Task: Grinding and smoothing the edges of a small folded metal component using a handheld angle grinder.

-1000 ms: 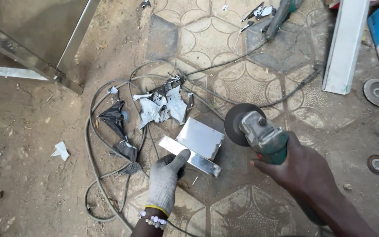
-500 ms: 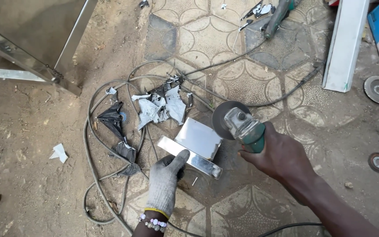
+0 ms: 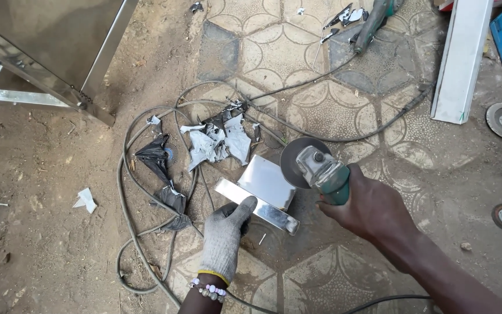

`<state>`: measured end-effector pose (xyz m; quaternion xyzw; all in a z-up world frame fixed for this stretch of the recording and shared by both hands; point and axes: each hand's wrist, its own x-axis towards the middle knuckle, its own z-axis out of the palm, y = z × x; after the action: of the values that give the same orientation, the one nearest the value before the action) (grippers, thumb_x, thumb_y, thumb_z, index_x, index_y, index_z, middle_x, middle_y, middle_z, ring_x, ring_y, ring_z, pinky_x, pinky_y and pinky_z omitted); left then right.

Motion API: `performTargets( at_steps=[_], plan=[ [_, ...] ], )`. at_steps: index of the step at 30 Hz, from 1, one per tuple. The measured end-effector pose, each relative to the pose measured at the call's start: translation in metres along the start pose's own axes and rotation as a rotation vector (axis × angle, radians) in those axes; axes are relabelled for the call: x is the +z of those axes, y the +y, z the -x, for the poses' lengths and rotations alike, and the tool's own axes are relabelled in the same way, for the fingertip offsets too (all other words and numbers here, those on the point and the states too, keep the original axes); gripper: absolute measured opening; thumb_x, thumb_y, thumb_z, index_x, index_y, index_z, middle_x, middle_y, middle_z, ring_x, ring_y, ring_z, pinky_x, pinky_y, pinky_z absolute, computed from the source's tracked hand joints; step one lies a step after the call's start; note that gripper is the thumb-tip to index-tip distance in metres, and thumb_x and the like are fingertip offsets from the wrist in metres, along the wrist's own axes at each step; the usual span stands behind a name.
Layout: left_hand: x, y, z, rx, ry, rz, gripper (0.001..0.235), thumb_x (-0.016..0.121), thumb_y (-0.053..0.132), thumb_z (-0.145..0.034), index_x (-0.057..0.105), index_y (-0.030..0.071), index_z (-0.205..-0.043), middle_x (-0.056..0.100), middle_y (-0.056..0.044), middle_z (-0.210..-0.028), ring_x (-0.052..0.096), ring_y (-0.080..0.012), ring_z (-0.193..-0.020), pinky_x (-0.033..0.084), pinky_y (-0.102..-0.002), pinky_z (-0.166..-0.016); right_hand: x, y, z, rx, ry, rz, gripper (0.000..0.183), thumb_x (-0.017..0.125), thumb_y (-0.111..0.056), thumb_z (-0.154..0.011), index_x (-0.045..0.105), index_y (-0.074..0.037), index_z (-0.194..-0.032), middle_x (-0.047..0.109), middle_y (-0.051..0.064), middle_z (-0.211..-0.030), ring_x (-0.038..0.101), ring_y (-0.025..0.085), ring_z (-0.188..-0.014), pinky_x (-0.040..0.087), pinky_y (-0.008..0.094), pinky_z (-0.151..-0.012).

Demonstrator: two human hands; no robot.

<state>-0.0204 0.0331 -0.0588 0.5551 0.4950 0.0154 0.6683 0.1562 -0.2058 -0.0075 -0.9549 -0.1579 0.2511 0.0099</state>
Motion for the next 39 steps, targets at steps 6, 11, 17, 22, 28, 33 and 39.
performTargets(
  at_steps=[6,11,17,22,28,33,39],
  plan=[
    [0.001,0.003,0.003,0.014,0.0,-0.01,0.066,0.101,0.039,-0.104,0.052,0.014,-0.067,0.053,-0.004,-0.065,0.042,-0.0185,-0.064,0.034,-0.039,-0.069,0.008,-0.01,0.023,-0.158,-0.092,-0.019,0.118,0.099,-0.071,-0.099,0.041,-0.015,-0.184,0.092,0.013,-0.126,0.099,0.033,-0.088,0.086,0.045,-0.066],
    [0.001,-0.001,0.005,0.008,-0.004,0.073,0.068,0.103,0.035,-0.105,0.048,0.017,-0.069,0.048,-0.002,-0.065,0.039,-0.017,-0.064,0.032,-0.038,-0.066,-0.005,-0.01,0.029,-0.079,-0.033,-0.085,0.108,0.098,-0.066,-0.1,0.045,-0.015,-0.179,0.09,0.014,-0.136,0.1,0.037,-0.096,0.087,0.049,-0.073],
    [0.002,-0.003,0.005,0.03,0.003,0.074,0.07,0.102,0.037,-0.104,0.046,0.016,-0.067,0.047,-0.002,-0.064,0.038,-0.0174,-0.062,0.03,-0.038,-0.066,0.007,-0.008,0.034,-0.115,-0.081,-0.057,0.114,0.102,-0.068,-0.098,0.045,-0.015,-0.18,0.092,0.012,-0.128,0.099,0.035,-0.091,0.086,0.048,-0.071],
    [0.003,0.0,0.007,0.016,0.016,0.054,0.071,0.104,0.04,-0.103,0.046,0.017,-0.069,0.047,-0.002,-0.066,0.037,-0.018,-0.064,0.03,-0.038,-0.067,0.014,-0.003,0.034,-0.148,-0.03,-0.056,0.114,0.099,-0.069,-0.099,0.044,-0.013,-0.182,0.093,0.014,-0.126,0.099,0.032,-0.079,0.083,0.045,-0.058],
    [0.003,-0.003,0.013,0.007,0.021,0.085,0.07,0.104,0.039,-0.104,0.047,0.018,-0.07,0.047,-0.001,-0.066,0.037,-0.0168,-0.064,0.03,-0.038,-0.066,0.024,0.0,0.036,-0.109,0.062,-0.134,0.093,0.096,-0.068,-0.1,0.056,-0.016,-0.166,0.09,0.01,-0.128,0.097,0.034,-0.096,0.084,0.048,-0.077],
    [0.013,0.035,0.031,-0.23,0.038,0.358,0.031,0.099,0.014,-0.099,0.091,-0.012,-0.113,0.094,-0.023,-0.108,0.083,-0.0335,-0.091,0.067,-0.044,-0.082,0.027,0.006,0.031,-0.093,0.022,-0.055,0.103,0.096,-0.081,-0.094,0.053,-0.029,-0.172,0.094,0.006,-0.132,0.095,0.042,-0.108,0.075,0.06,-0.09],
    [0.026,-0.003,-0.018,-0.205,0.081,0.365,0.03,0.11,0.02,-0.09,0.096,-0.005,-0.101,0.077,-0.011,-0.079,0.058,-0.0183,-0.067,0.042,-0.035,-0.061,-0.046,0.03,0.059,0.38,0.02,-0.523,0.101,0.113,-0.055,-0.075,0.077,-0.035,-0.168,0.094,0.008,-0.161,0.086,0.035,-0.154,0.066,0.049,-0.12]
  ],
)
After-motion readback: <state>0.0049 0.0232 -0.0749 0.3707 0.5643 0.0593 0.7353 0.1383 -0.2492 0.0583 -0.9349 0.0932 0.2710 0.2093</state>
